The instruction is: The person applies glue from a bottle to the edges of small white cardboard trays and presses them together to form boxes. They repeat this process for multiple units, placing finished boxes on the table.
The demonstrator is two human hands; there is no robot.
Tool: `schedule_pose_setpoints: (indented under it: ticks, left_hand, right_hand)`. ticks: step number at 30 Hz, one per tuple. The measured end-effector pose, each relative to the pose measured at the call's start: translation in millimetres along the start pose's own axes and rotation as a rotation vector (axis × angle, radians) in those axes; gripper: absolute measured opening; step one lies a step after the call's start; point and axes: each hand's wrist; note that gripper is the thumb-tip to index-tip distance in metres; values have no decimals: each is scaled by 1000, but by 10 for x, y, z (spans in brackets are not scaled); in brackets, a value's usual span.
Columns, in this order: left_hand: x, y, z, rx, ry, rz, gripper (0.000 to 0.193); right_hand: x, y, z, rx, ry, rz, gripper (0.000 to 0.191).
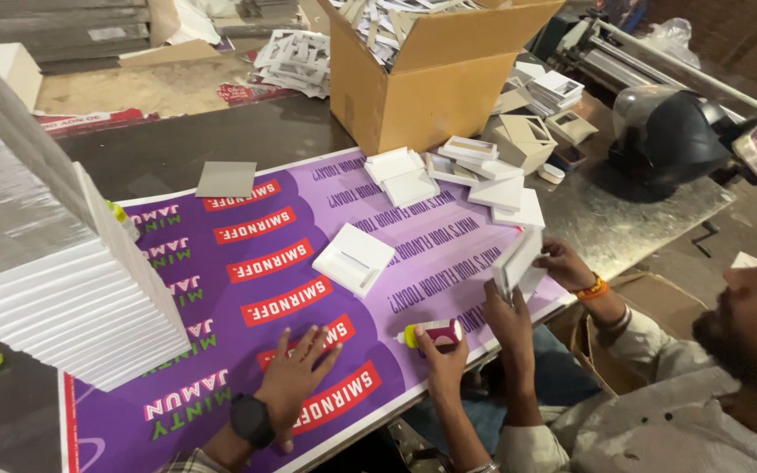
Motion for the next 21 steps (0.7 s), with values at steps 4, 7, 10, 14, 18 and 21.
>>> schedule_pose_setpoints:
  ticks: [4, 7, 10, 14, 18, 21]
  left_hand:
    - [72, -232, -157, -68, 99, 121, 150]
    - [324, -646, -293, -180, 272, 559, 107]
    - [596, -1147, -263, -120, 435, 691, 96]
    - [740, -1499, -53, 52, 424, 718, 90]
    - [666, -1494, 71, 43, 306, 722, 71]
    - [591, -1322, 53, 17, 261, 727, 64]
  right_hand:
    - [-10, -9, -47, -1, -43, -38, 45]
    - [-24, -5, -75, -34, -39, -26, 47]
    - [-34, -19, -94, -53, -34, 26, 49]
    - [-10, -17, -149, -24, -61, 15, 46]
    - [-35, -50, -223, -12, -145, 13, 48]
    - [-40, -44, -231, -3, -155, -26, 47]
Point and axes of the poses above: each hand's wrist, its own y-axis away from the middle knuckle, its own x-axis out of the back of the hand, z = x × y, and after that the axes turned 13 degrees about y, right-handed
